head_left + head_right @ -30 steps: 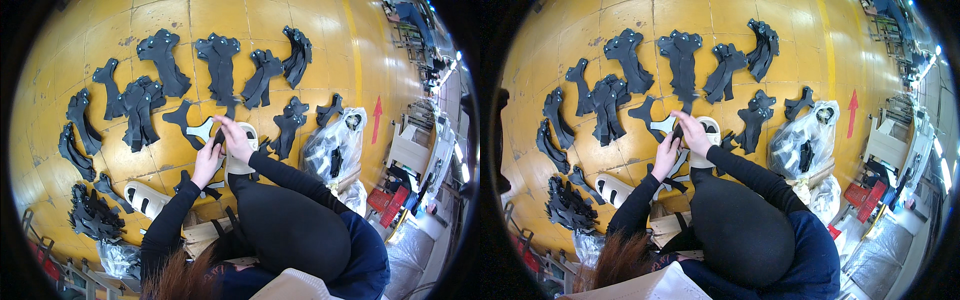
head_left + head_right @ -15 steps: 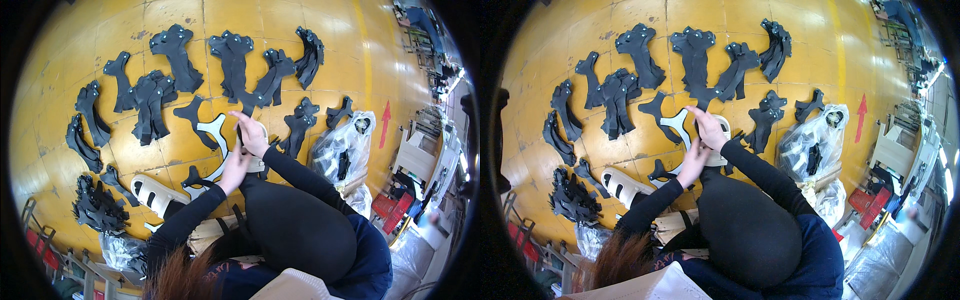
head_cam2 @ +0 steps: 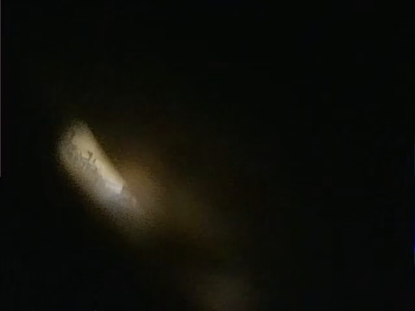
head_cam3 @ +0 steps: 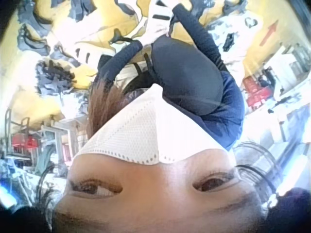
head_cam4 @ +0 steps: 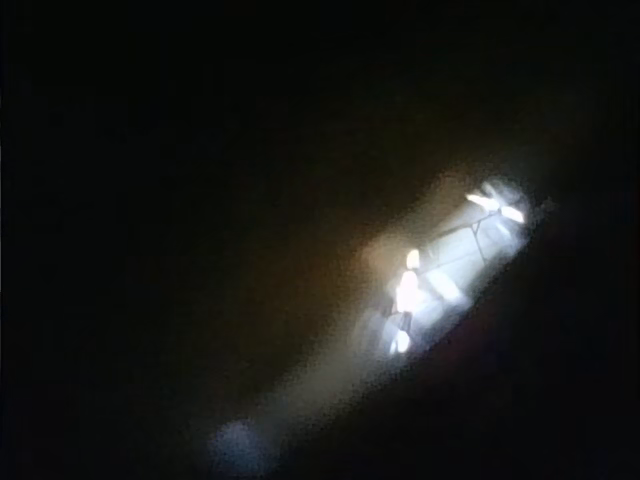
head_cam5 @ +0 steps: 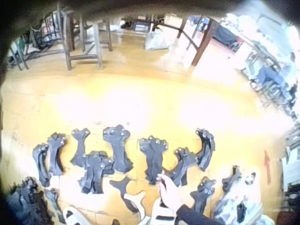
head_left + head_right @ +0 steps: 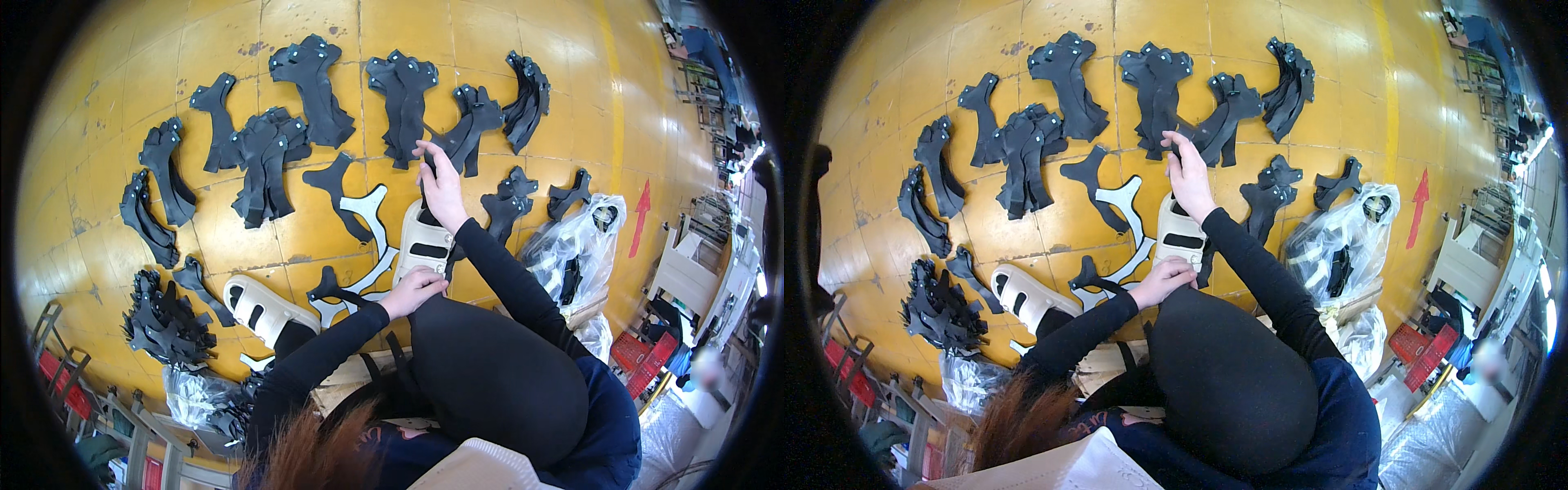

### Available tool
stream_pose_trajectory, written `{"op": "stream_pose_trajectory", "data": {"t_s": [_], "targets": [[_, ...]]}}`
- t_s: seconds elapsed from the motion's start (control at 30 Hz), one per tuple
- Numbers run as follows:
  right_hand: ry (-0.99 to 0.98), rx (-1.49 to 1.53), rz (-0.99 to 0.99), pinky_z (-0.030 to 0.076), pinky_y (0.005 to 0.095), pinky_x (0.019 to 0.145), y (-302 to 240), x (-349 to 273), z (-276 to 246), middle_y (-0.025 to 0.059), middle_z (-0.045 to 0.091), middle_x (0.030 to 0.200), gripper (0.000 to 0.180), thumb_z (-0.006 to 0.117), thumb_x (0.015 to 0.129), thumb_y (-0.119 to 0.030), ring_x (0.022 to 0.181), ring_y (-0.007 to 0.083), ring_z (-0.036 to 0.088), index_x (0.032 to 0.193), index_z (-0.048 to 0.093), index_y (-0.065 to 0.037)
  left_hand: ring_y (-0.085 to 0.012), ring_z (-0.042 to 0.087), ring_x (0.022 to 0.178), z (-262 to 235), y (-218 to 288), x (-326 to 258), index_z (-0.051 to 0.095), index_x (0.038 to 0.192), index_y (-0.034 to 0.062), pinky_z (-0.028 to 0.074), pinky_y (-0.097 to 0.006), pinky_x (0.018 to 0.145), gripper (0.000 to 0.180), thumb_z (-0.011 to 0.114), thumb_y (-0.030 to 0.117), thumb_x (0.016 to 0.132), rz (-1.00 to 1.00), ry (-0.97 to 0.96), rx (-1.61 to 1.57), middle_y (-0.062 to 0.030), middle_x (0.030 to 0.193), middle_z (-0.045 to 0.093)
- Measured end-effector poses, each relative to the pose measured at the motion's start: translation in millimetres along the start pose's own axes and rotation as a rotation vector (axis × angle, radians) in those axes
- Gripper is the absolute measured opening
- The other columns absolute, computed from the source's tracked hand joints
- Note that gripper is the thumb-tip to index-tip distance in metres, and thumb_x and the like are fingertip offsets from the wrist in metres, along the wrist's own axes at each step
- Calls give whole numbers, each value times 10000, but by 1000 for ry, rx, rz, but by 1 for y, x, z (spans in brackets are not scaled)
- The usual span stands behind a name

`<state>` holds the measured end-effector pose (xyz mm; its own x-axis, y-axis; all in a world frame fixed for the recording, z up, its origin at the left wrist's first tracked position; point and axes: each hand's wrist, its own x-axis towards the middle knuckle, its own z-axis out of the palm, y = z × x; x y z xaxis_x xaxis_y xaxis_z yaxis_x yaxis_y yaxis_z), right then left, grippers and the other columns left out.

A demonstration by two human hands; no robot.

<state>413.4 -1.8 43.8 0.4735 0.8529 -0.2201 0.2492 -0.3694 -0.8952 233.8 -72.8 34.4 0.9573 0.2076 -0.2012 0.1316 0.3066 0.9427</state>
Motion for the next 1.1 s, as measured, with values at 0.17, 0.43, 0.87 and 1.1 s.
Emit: {"op": "stream_pose_trajectory", "data": {"t_s": [0.17,0.43,0.87,1.1], "targets": [[-25,-90,-93,475,279,768,-3,-3,5,67,615,1061,377,452,913,51,797,141,579,1276,488,-41,-350,553,837,-3,-3,2,611,786,-24,432,-397,777,303,518,217,945,12,50,32,-172,787,605],[-396,-105,-380,477,371,868,-58,83,40,125,640,1037,414,419,858,44,989,306,629,1254,463,-67,-355,552,848,-5,-5,-3,601,795,-36,431,-406,788,364,509,271,969,7,105,49,-173,801,607],[-415,-198,-391,445,367,832,-36,164,114,149,561,976,360,503,851,-39,895,276,563,1207,459,-70,-335,592,905,-7,-3,-2,656,914,-36,460,-379,839,346,496,265,975,-44,53,62,-178,891,625],[-424,-230,-318,441,394,943,-32,144,90,197,527,1113,332,551,858,-79,1082,340,549,1184,497,-45,-332,589,867,-7,-2,-1,643,875,-49,464,-377,811,315,522,227,968,-44,76,42,-175,852,605]]}}
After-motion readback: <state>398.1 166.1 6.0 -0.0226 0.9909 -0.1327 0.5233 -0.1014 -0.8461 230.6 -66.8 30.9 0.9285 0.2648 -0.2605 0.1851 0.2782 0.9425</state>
